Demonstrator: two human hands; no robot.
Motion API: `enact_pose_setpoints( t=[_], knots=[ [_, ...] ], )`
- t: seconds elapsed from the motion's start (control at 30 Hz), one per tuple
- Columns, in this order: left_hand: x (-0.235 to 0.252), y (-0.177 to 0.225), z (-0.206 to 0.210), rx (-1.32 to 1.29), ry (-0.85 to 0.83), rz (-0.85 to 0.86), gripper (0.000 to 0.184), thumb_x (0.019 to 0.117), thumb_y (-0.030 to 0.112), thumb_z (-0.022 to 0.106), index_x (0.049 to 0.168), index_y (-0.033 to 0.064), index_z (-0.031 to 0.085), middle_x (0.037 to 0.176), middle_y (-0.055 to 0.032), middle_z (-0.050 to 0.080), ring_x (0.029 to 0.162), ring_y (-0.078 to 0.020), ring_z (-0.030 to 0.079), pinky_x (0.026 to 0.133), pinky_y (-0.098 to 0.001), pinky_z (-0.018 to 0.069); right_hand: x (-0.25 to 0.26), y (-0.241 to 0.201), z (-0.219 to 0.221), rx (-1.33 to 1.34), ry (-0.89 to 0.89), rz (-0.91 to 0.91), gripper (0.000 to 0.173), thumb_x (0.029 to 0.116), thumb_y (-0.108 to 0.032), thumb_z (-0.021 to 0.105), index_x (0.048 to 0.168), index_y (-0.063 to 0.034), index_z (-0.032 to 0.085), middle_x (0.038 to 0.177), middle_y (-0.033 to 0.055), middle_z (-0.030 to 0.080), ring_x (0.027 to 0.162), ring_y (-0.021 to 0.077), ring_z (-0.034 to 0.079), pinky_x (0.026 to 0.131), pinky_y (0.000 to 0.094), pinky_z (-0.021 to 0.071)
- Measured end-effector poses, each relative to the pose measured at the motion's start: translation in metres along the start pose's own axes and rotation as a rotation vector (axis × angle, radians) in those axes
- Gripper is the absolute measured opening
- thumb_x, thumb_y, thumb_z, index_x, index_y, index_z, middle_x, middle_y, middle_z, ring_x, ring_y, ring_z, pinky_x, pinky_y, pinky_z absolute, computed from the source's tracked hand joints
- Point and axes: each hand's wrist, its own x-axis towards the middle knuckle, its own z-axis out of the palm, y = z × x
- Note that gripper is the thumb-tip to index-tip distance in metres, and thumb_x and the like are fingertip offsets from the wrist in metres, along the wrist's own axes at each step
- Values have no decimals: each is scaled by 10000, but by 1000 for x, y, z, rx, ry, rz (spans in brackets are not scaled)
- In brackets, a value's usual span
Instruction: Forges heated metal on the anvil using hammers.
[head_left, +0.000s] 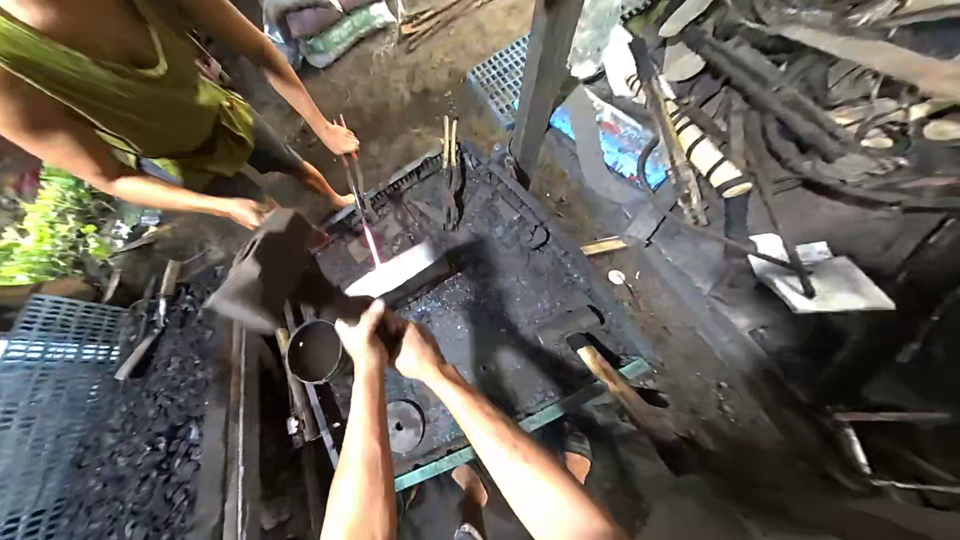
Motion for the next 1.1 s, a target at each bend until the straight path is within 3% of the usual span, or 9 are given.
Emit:
enact_pose_setpoints(
  t=[0.17, 0.3, 0.43, 0.5, 0.6, 0.73, 0.83, 0.93, 1.1],
  knots=[
    [-34, -135, -54, -90, 173, -667, 239, 1020, 255, 564, 894, 53, 589, 572, -25, 516, 466, -170, 543, 502, -373, 553, -22, 86, 52, -76, -144, 344, 577, 834, -369, 658, 1396, -257, 592, 1076, 110, 748, 974, 332, 728, 787, 616, 582],
    [-206, -100, -39, -135, 322, -766, 187, 944, 181, 630, 1003, 15, 571, 620, -85, 601, 526, -196, 624, 538, -371, 575, -170, 130, 73, -85, -294, 349, 669, 853, -333, 675, 1499, -375, 506, 1104, 103, 754, 979, 336, 728, 835, 618, 578],
    [-309, -32, -7, -188, 276, -651, 251, 868, 109, 729, 1047, 11, 584, 743, -140, 684, 651, -258, 694, 662, -437, 609, -272, 138, 57, -83, -356, 279, 587, 788, -325, 777, 1334, -147, 655, 1213, 161, 711, 1079, 366, 697, 926, 621, 549],
    [-299, 30, 4, -57, 168, -427, 372, 812, 130, 833, 1097, 4, 631, 871, -139, 730, 775, -245, 725, 750, -448, 623, -268, 101, 41, -18, -252, 42, 531, 765, -348, 797, 1254, -165, 697, 1089, 134, 752, 1001, 326, 726, 890, 602, 573],
    [-231, 163, 24, 266, 35, 23, 482, 705, 149, 909, 1099, 39, 655, 935, -88, 738, 842, -197, 726, 766, -407, 635, -222, -26, 1, 135, -65, -430, 586, 877, -338, 750, 1442, -328, 593, 1166, -10, 755, 1011, 188, 733, 877, 530, 612],
    [-129, 326, 66, 182, -338, 542, 264, 852, 233, 819, 1056, 109, 707, 788, -84, 714, 651, -222, 683, 618, -418, 608, -188, -211, -89, 118, 44, -734, 618, 804, -305, 792, 1367, -101, 641, 1111, 125, 752, 991, 300, 725, 843, 582, 575],
    [-63, 379, 87, 141, -587, 632, 318, 885, 301, 780, 1118, 120, 660, 787, -38, 692, 630, -203, 660, 584, -392, 598, -157, -275, -140, 97, 209, -871, 533, 751, -280, 851, 1227, -105, 689, 912, 68, 744, 825, 246, 716, 677, 529, 570],
    [-5, 316, 101, 96, -626, 633, 397, 851, 338, 789, 1127, 128, 596, 788, 9, 652, 623, -156, 620, 588, -335, 571, -97, -233, -149, 217, 399, -872, 513, 654, -180, 903, 1115, -53, 716, 842, 101, 718, 765, 271, 703, 600, 511, 552],
    [-30, -89, 4, 58, -187, -231, 226, 931, 297, 682, 1007, 94, 616, 628, -20, 588, 499, -152, 584, 486, -357, 549, -24, 89, 33, 187, 174, 114, 535, 835, -322, 731, 1341, -168, 651, 1103, 75, 753, 995, 254, 729, 850, 553, 603]
  ],
)
